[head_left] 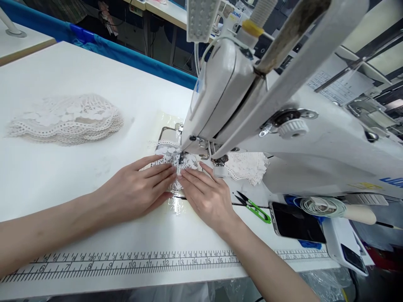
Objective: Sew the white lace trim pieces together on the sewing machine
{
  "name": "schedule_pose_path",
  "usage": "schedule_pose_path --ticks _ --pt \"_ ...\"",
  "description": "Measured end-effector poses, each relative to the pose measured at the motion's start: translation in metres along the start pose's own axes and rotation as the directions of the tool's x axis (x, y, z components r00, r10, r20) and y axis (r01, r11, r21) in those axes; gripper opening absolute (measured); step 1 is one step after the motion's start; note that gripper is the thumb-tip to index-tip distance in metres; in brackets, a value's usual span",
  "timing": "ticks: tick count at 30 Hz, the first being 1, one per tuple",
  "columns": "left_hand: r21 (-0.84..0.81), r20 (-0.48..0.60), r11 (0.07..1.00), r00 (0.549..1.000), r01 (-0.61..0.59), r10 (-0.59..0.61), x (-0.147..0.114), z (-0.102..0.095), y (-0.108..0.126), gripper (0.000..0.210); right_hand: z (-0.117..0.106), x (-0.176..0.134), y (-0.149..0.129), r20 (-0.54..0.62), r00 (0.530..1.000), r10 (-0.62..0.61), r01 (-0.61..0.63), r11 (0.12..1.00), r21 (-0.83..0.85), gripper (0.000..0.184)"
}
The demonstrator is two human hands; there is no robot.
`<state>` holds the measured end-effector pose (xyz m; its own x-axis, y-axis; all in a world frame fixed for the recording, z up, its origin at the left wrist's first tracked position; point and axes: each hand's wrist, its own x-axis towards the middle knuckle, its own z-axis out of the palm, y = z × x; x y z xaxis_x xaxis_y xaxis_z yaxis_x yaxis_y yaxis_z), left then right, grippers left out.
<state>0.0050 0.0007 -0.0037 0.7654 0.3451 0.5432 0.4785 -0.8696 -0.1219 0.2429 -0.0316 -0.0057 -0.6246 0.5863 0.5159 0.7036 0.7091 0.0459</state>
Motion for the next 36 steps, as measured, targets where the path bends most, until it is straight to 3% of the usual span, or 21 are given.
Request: schedule_pose_path --ticks 11,21,36 --pt "0.038 -0.026 0.999 1.0 -0.008 0.009 -0.001 0.002 0.0 0.032 -0.003 0.006 -0.003 -0.006 0.999 0.036 -0.036 0.997 -0.068 0.019" --pt "0.035 0.027 0.998 0.998 0.051 -0.052 0.003 0.005 -0.004 0.042 -0.002 0.012 0.0 0.002 0.998 0.06 -0.06 0.988 -0.145 0.023" --pt "0.054 0.036 0.996 0.997 0.065 -0.067 0.003 0.009 -0.01 0.041 0.0 0.011 -0.001 0.048 0.987 0.153 -0.146 0.98 -0.132 0.025"
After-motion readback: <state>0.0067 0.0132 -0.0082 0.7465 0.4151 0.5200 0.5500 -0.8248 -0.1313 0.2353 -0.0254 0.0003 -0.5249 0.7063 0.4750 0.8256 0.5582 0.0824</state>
